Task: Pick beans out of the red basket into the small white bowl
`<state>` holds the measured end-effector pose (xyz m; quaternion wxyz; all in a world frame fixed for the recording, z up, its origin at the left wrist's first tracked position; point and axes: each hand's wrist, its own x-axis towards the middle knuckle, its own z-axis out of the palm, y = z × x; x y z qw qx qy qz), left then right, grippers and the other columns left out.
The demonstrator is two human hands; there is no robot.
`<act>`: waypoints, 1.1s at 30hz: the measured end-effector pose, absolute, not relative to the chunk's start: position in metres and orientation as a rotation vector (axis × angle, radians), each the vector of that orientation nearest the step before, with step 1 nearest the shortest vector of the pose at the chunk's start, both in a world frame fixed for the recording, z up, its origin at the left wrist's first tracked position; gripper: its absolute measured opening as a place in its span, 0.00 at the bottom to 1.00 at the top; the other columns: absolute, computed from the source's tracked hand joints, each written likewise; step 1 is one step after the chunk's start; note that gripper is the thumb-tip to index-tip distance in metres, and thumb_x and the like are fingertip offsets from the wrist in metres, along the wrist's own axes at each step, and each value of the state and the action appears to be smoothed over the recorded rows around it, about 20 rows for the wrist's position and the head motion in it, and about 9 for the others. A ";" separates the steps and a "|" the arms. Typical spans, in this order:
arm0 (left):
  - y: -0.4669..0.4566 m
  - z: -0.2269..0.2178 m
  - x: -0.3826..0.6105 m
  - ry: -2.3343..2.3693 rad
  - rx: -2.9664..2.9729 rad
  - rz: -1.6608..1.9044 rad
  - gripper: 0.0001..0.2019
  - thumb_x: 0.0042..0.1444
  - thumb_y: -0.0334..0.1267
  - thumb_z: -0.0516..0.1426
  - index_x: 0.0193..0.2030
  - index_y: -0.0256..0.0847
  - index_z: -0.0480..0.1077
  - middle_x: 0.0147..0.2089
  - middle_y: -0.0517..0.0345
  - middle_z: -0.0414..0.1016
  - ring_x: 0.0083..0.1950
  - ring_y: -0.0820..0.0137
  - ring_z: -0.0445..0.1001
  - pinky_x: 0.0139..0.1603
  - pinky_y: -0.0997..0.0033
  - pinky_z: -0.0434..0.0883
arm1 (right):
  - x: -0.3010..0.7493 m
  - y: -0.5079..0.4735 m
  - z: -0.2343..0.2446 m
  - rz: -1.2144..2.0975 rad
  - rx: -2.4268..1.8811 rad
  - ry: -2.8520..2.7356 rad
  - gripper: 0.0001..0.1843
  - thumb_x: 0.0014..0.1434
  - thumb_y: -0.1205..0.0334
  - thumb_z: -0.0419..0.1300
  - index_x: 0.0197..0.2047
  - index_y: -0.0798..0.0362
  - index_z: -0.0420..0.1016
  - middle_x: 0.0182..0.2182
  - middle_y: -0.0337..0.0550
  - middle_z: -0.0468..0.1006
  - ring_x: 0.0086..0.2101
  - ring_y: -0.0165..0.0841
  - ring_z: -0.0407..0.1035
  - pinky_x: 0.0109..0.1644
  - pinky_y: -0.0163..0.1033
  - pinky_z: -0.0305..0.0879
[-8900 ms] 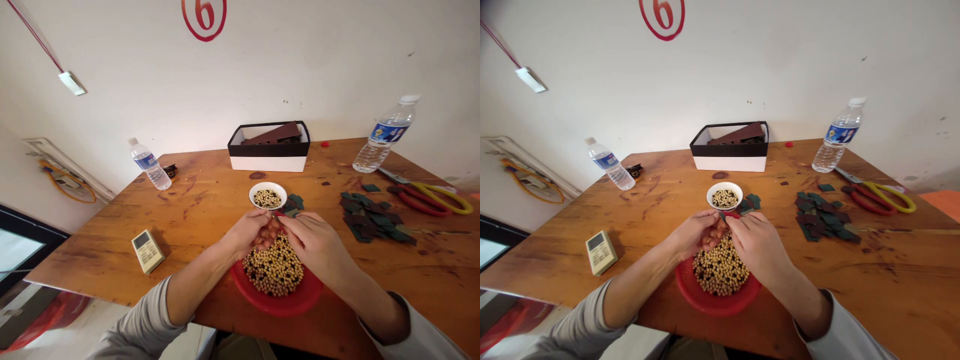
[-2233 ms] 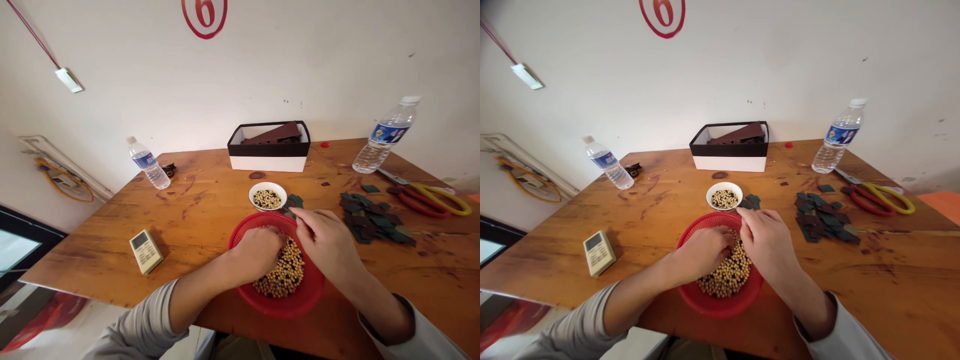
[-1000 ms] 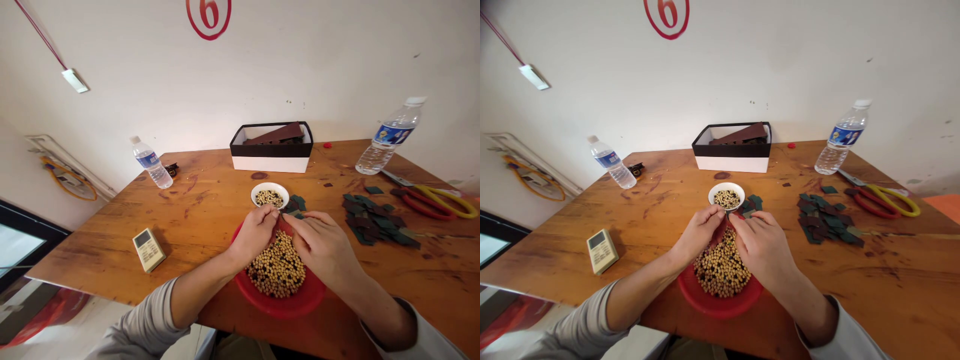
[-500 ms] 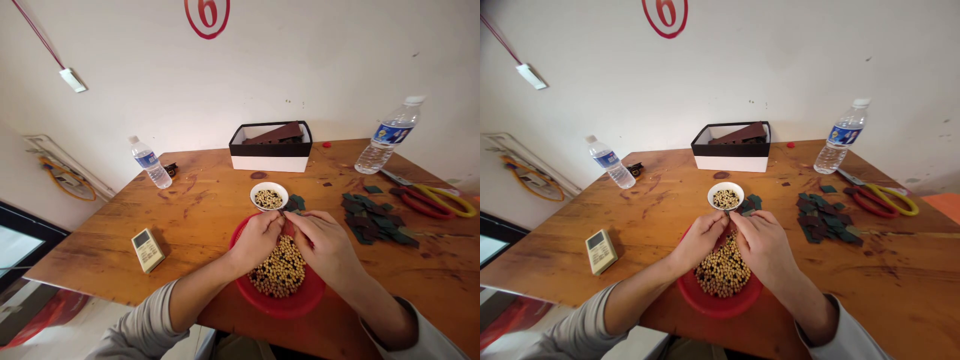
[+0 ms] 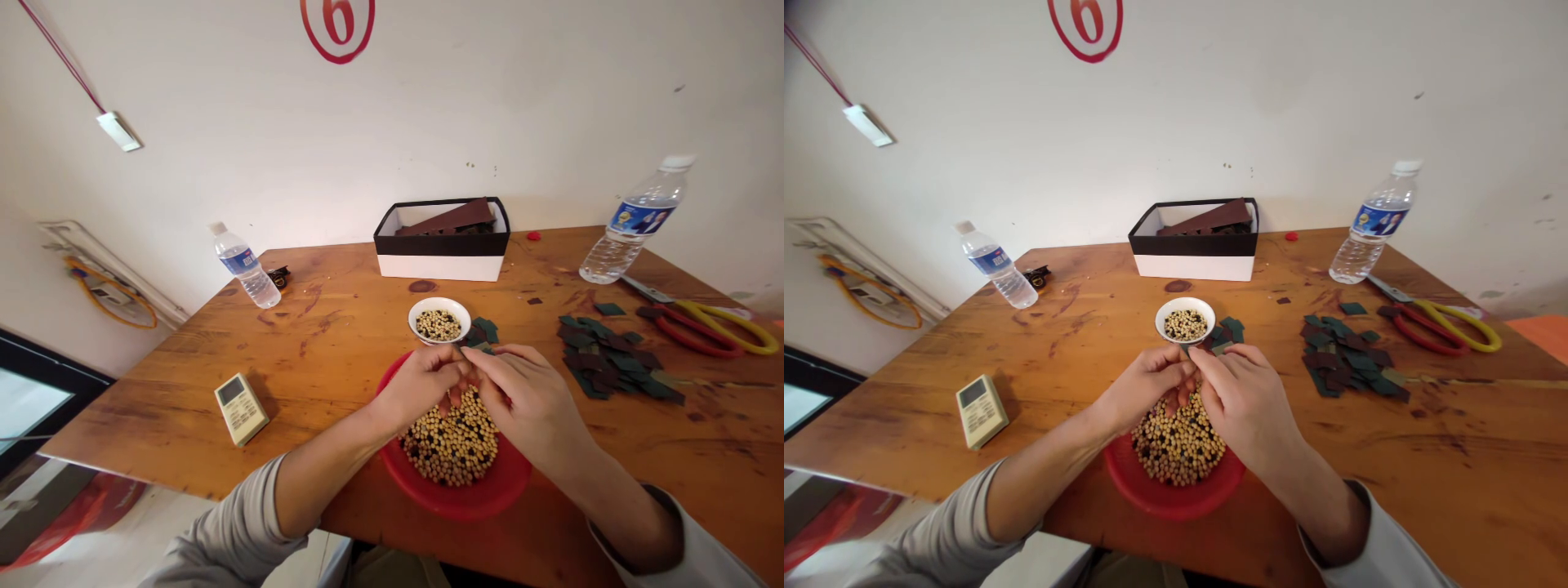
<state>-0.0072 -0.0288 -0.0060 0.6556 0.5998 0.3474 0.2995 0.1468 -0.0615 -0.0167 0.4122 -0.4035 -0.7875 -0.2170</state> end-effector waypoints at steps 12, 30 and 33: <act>0.017 0.004 -0.010 1.244 2.238 0.811 0.06 0.54 0.31 0.53 0.29 0.38 0.70 0.31 0.55 0.73 0.31 0.70 0.67 0.36 0.71 0.62 | 0.154 -0.058 -0.019 -0.521 -1.107 -1.790 0.13 0.59 0.75 0.54 0.45 0.54 0.73 0.29 0.41 0.80 0.28 0.32 0.72 0.39 0.39 0.70; -0.033 -0.014 -0.010 0.920 2.189 0.569 0.07 0.49 0.25 0.51 0.27 0.40 0.65 0.32 0.54 0.72 0.35 0.68 0.70 0.37 0.69 0.67 | 0.154 -0.058 -0.020 -0.500 -1.129 -1.824 0.14 0.60 0.73 0.53 0.45 0.52 0.74 0.29 0.41 0.81 0.29 0.33 0.73 0.39 0.41 0.71; -0.027 -0.009 -0.009 0.929 1.608 0.733 0.03 0.52 0.30 0.52 0.29 0.40 0.62 0.26 0.62 0.66 0.24 0.75 0.64 0.24 0.75 0.61 | 0.151 -0.059 -0.019 -0.518 -1.082 -1.858 0.14 0.59 0.74 0.53 0.45 0.53 0.73 0.28 0.41 0.80 0.28 0.32 0.72 0.38 0.40 0.71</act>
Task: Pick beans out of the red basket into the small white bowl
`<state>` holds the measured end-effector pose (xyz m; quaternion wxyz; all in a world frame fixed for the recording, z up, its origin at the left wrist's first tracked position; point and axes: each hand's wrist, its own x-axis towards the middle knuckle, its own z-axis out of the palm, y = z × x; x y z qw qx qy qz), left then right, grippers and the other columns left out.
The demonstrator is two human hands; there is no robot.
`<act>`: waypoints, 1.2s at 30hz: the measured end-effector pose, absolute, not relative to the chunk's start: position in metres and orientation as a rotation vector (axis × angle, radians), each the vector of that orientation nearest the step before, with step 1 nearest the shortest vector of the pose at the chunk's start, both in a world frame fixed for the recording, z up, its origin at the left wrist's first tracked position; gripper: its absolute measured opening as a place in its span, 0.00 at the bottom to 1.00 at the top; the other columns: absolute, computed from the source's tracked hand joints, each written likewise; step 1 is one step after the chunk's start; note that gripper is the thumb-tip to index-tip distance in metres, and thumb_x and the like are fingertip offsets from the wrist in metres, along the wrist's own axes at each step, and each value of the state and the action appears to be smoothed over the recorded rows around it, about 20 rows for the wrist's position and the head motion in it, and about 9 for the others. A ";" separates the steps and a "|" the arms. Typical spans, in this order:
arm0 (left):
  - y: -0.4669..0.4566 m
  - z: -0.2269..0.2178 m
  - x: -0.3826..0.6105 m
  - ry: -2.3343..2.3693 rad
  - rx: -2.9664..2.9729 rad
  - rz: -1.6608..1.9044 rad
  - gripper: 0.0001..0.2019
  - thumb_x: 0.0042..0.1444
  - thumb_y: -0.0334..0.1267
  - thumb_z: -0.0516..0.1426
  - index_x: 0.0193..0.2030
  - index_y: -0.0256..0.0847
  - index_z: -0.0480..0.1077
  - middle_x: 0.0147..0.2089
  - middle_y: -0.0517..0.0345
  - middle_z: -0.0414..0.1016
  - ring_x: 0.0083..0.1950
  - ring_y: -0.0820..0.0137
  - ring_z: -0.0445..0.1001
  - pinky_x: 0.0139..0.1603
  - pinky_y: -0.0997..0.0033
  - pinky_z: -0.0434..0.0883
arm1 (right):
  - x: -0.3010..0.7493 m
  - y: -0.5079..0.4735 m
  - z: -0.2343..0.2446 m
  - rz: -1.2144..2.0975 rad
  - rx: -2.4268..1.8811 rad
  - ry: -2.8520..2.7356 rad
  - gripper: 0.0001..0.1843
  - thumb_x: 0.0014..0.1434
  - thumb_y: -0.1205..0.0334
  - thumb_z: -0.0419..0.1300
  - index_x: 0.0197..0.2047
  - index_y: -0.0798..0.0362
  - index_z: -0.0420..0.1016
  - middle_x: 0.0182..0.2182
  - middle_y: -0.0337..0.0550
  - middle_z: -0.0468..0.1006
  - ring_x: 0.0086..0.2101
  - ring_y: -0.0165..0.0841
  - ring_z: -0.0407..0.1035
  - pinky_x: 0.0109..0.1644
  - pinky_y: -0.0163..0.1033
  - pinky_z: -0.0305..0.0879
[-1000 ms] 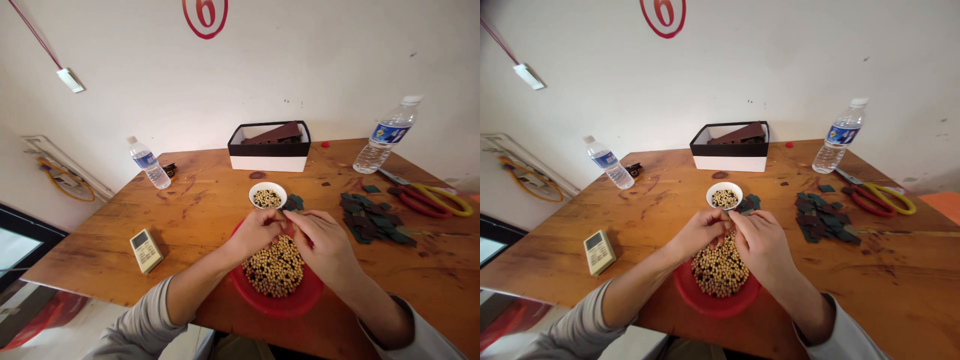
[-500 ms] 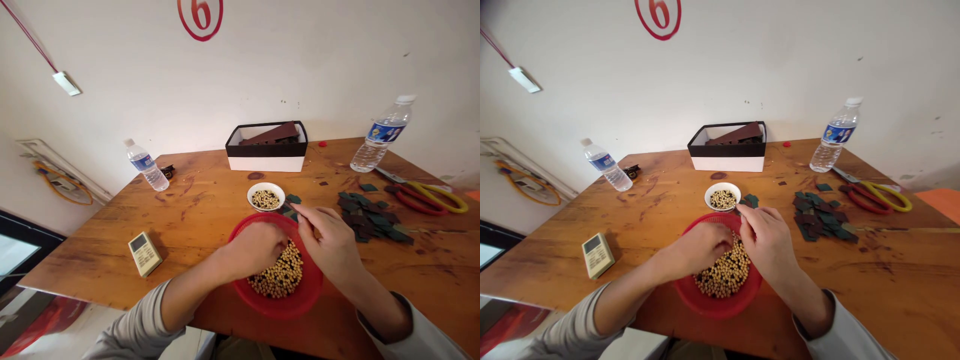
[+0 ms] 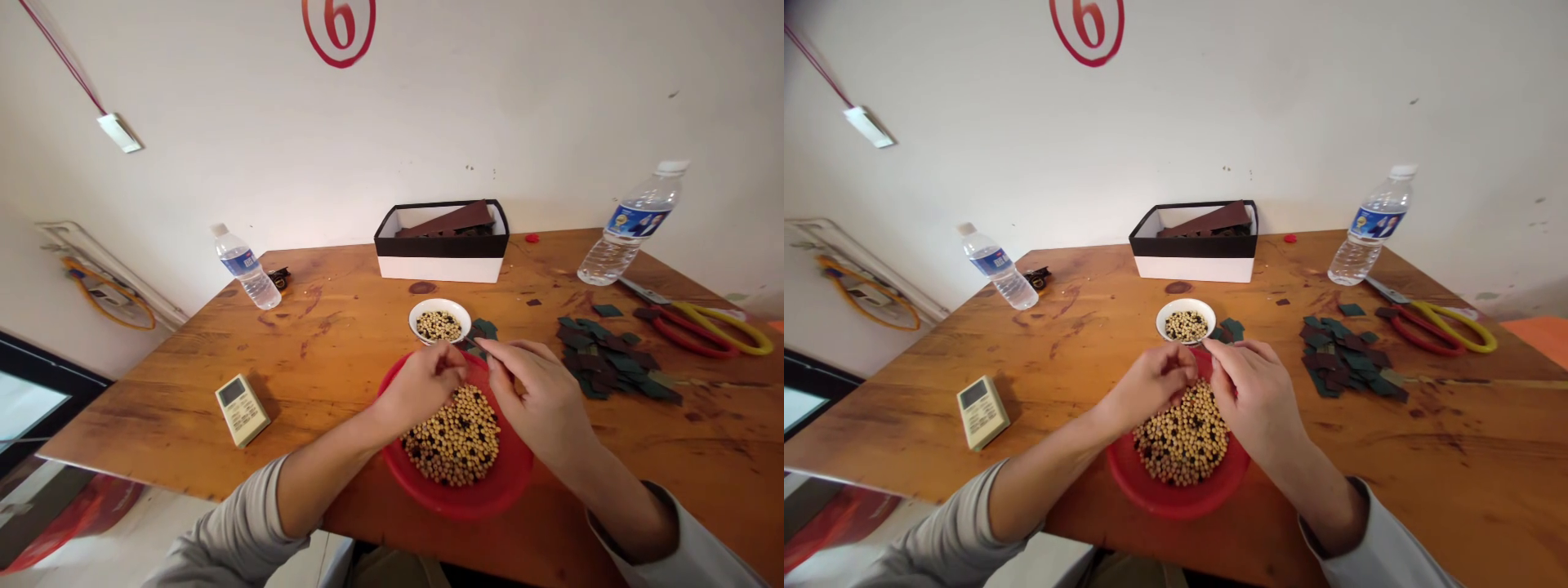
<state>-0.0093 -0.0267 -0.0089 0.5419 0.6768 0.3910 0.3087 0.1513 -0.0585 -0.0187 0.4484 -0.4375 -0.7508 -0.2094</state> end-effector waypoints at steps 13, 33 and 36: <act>-0.023 -0.004 -0.009 0.614 0.772 0.700 0.08 0.54 0.36 0.59 0.31 0.38 0.62 0.24 0.62 0.66 0.21 0.79 0.64 0.19 0.80 0.59 | 0.146 -0.060 -0.020 -0.547 -1.022 -1.945 0.16 0.58 0.76 0.52 0.45 0.54 0.73 0.28 0.41 0.80 0.27 0.31 0.71 0.40 0.41 0.72; -0.028 -0.007 -0.007 0.637 0.825 0.727 0.09 0.50 0.34 0.61 0.27 0.36 0.63 0.25 0.61 0.69 0.20 0.80 0.65 0.18 0.80 0.61 | 0.146 -0.058 -0.023 -0.570 -1.044 -1.968 0.14 0.58 0.76 0.51 0.43 0.56 0.72 0.27 0.42 0.80 0.26 0.31 0.71 0.39 0.41 0.71; -0.027 -0.006 -0.008 0.660 0.854 0.779 0.10 0.47 0.36 0.63 0.28 0.36 0.64 0.23 0.62 0.68 0.19 0.80 0.64 0.18 0.80 0.61 | 0.146 -0.058 -0.023 -0.585 -1.047 -1.973 0.13 0.59 0.75 0.51 0.43 0.56 0.72 0.28 0.42 0.80 0.26 0.31 0.71 0.40 0.41 0.71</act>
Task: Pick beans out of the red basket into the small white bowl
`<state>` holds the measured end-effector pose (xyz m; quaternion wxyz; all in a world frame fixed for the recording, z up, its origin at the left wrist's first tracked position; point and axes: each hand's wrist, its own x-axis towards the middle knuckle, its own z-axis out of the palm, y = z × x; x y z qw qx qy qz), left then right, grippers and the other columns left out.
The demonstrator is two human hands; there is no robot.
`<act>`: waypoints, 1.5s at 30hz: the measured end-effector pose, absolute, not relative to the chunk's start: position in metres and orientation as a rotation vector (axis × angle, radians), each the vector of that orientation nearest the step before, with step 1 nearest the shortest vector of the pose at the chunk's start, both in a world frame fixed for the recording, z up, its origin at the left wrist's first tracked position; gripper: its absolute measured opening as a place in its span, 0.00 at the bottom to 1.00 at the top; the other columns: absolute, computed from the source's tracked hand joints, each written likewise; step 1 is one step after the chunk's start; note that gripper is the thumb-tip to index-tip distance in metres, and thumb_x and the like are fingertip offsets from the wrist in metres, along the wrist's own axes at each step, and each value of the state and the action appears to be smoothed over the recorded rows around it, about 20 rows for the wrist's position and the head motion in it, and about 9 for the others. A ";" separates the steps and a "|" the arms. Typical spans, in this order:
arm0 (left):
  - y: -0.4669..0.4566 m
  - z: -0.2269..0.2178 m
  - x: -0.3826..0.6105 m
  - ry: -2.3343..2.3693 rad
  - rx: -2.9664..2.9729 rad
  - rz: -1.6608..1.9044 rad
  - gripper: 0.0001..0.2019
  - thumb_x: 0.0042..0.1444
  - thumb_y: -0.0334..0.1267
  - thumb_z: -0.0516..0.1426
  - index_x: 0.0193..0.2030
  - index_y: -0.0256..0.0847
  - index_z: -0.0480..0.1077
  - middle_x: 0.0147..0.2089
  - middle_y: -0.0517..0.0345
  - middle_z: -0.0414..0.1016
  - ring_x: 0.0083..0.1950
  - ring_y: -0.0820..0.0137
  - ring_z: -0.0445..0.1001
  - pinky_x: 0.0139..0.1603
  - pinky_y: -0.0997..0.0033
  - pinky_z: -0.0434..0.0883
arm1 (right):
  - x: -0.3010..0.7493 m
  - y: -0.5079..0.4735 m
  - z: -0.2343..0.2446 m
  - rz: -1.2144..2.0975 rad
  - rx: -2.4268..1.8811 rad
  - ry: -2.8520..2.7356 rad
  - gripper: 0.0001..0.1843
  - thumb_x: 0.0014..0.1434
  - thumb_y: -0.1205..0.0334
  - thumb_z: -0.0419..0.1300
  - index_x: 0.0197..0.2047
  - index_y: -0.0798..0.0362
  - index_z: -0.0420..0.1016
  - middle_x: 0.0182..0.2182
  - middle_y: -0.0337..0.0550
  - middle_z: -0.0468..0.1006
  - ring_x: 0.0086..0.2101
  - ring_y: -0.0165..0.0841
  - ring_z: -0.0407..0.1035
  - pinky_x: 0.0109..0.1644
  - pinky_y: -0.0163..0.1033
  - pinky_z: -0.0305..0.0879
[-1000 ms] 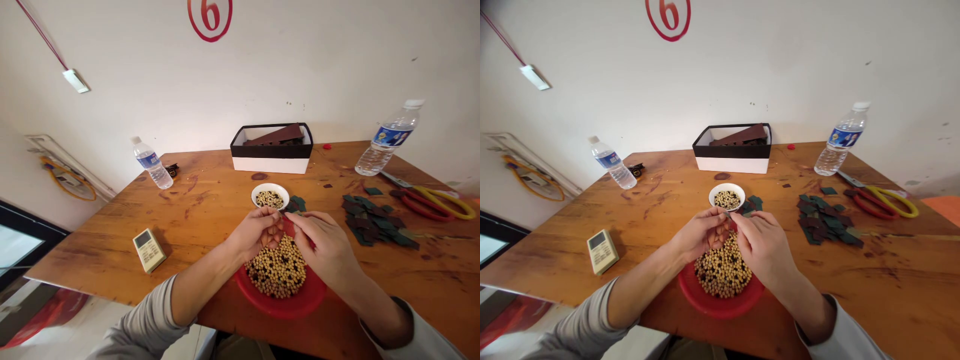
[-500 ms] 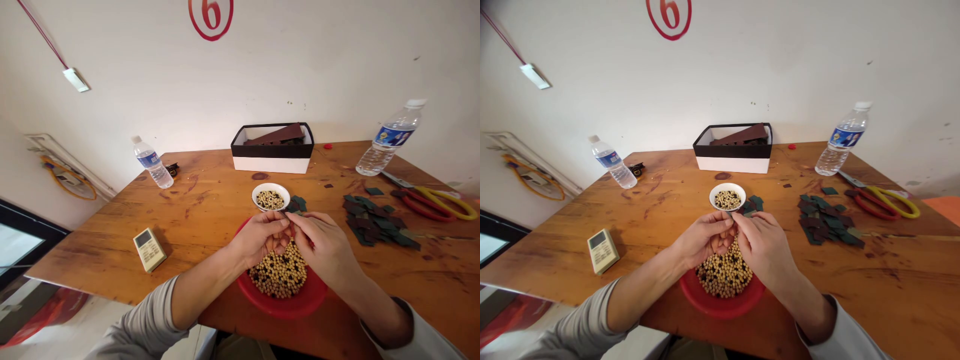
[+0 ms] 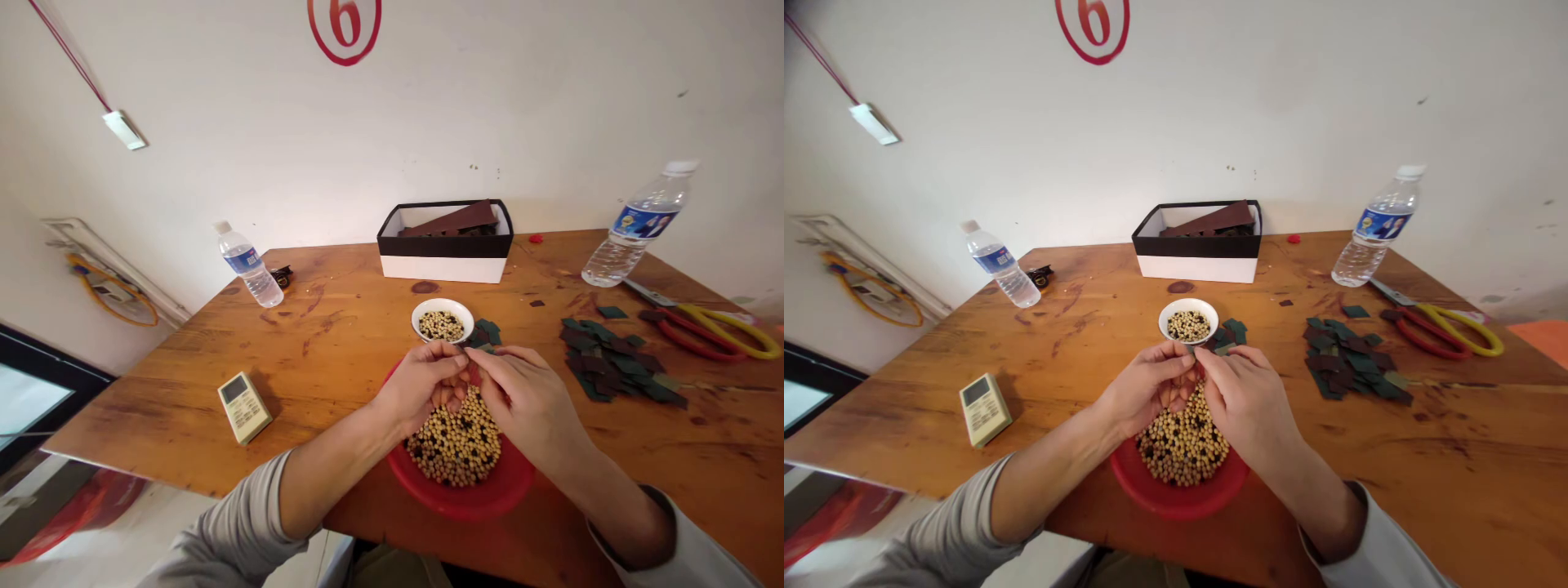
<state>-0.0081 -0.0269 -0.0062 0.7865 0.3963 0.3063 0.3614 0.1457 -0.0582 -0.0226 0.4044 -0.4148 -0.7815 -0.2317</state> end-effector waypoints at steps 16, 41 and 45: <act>0.007 -0.003 -0.002 1.179 2.052 1.000 0.04 0.55 0.32 0.54 0.29 0.38 0.67 0.29 0.59 0.70 0.31 0.73 0.66 0.35 0.71 0.64 | 0.154 -0.059 -0.018 -0.544 -1.080 -1.820 0.12 0.59 0.74 0.53 0.44 0.54 0.72 0.28 0.41 0.80 0.28 0.31 0.72 0.39 0.39 0.71; -0.020 -0.006 -0.002 1.018 1.684 0.621 0.10 0.59 0.31 0.46 0.29 0.38 0.64 0.28 0.58 0.68 0.24 0.75 0.67 0.24 0.75 0.63 | 0.153 -0.058 -0.017 -0.558 -1.083 -1.823 0.13 0.59 0.74 0.53 0.44 0.53 0.73 0.27 0.40 0.80 0.27 0.31 0.72 0.38 0.39 0.71; -0.017 0.002 -0.002 0.865 1.132 0.644 0.11 0.61 0.35 0.45 0.29 0.37 0.63 0.24 0.61 0.63 0.18 0.79 0.61 0.16 0.78 0.55 | 0.149 -0.058 -0.018 -0.543 -1.037 -1.899 0.13 0.58 0.75 0.52 0.43 0.54 0.73 0.27 0.40 0.80 0.26 0.31 0.71 0.39 0.40 0.71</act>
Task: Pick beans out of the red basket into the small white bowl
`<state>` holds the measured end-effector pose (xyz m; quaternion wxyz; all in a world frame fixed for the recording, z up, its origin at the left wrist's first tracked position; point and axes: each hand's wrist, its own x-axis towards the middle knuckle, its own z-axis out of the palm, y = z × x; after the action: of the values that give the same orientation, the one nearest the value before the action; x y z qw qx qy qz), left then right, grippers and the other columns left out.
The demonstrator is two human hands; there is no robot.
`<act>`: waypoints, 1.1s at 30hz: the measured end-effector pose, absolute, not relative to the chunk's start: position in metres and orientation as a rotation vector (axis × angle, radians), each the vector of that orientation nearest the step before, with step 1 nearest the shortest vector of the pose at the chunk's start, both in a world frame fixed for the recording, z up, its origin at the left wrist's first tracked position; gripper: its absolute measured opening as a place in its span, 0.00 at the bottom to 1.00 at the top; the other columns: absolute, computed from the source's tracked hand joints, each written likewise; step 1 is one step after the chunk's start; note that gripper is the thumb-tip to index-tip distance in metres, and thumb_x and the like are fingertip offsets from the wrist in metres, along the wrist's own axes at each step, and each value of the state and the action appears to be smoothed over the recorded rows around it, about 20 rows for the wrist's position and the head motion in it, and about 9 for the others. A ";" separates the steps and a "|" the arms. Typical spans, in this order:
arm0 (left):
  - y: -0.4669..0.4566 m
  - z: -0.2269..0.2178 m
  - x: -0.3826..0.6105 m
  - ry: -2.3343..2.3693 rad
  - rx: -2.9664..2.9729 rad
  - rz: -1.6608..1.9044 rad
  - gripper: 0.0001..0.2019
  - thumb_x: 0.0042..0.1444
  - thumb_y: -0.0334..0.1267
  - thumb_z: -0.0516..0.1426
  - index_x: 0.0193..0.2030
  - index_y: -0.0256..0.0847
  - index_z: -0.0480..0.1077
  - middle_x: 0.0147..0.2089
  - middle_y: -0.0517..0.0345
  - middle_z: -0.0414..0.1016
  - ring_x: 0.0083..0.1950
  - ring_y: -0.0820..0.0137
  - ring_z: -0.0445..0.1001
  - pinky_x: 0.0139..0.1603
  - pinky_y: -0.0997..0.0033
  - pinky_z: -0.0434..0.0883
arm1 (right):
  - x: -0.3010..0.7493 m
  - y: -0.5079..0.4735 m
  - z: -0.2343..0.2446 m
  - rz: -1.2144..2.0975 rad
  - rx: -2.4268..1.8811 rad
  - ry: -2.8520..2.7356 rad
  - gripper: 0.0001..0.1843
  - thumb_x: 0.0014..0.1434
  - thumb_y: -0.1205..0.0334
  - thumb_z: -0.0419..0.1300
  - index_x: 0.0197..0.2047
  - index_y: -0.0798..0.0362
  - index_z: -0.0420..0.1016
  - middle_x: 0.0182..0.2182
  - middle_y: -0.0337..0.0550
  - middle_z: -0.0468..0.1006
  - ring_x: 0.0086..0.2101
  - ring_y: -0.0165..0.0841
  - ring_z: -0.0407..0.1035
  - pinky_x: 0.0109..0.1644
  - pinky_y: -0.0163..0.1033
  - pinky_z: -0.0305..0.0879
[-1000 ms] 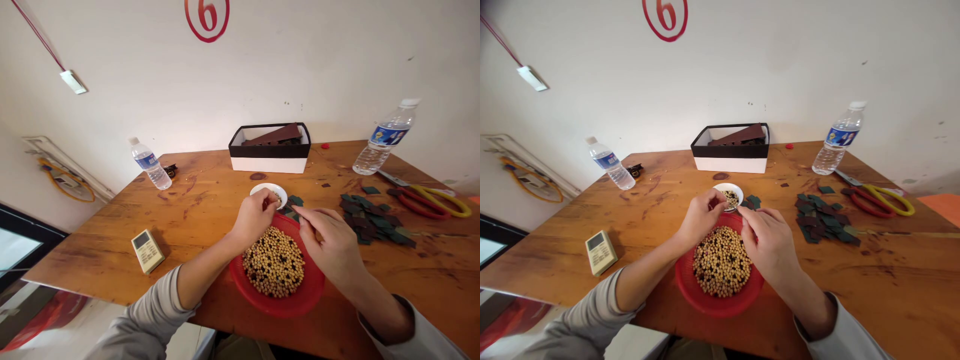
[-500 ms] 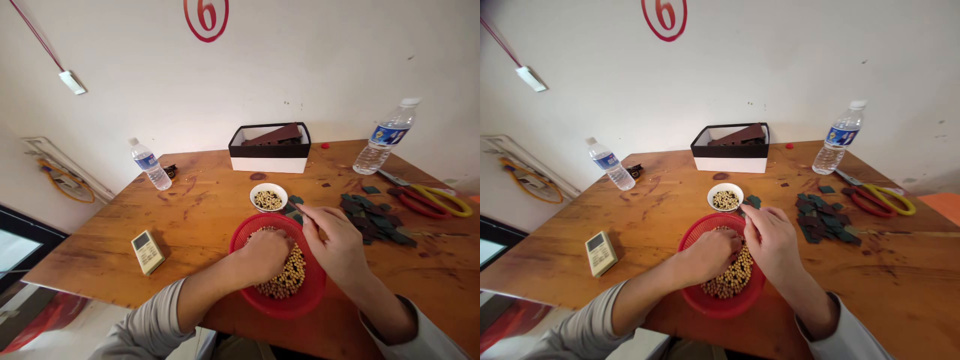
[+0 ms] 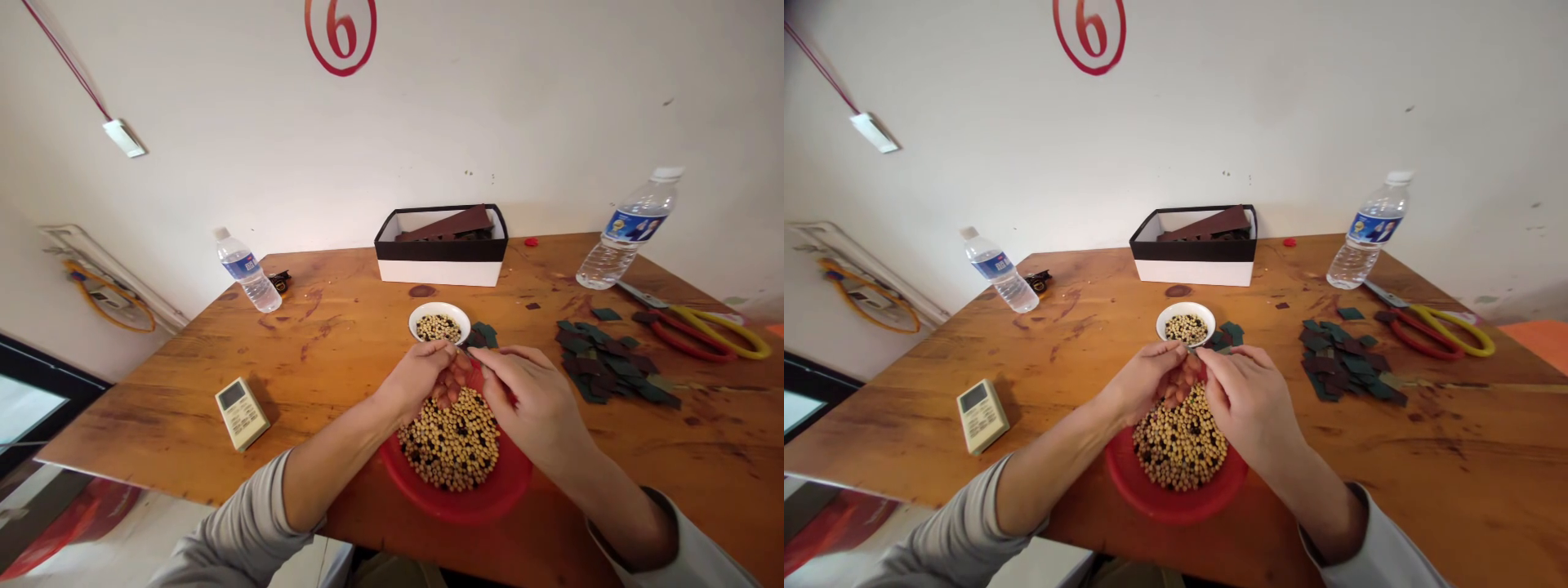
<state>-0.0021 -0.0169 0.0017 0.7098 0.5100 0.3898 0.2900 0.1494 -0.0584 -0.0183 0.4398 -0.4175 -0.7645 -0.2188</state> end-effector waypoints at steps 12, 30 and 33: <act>-0.020 -0.004 -0.002 0.728 1.018 0.645 0.11 0.58 0.38 0.49 0.27 0.37 0.63 0.22 0.62 0.63 0.17 0.80 0.59 0.15 0.79 0.51 | 0.148 -0.058 -0.020 -0.530 -1.049 -1.934 0.13 0.58 0.75 0.51 0.42 0.54 0.73 0.28 0.41 0.80 0.27 0.31 0.72 0.39 0.40 0.72; 0.025 0.007 -0.010 1.366 2.155 0.804 0.08 0.56 0.34 0.52 0.38 0.36 0.71 0.34 0.52 0.75 0.34 0.69 0.71 0.38 0.68 0.65 | 0.154 -0.056 -0.020 -0.552 -1.125 -1.857 0.14 0.58 0.74 0.52 0.43 0.52 0.75 0.26 0.39 0.80 0.26 0.31 0.72 0.38 0.40 0.69; 0.003 0.002 -0.013 1.240 2.276 0.674 0.09 0.54 0.29 0.50 0.34 0.38 0.71 0.33 0.53 0.76 0.35 0.69 0.72 0.39 0.69 0.66 | 0.155 -0.056 -0.020 -0.554 -1.140 -1.853 0.14 0.58 0.74 0.52 0.43 0.52 0.75 0.27 0.40 0.80 0.26 0.32 0.72 0.38 0.40 0.69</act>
<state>-0.0132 0.0035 0.0016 0.2299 0.8272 0.4506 0.2448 0.1547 -0.0560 -0.0198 0.4334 -0.4577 -0.7438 -0.2225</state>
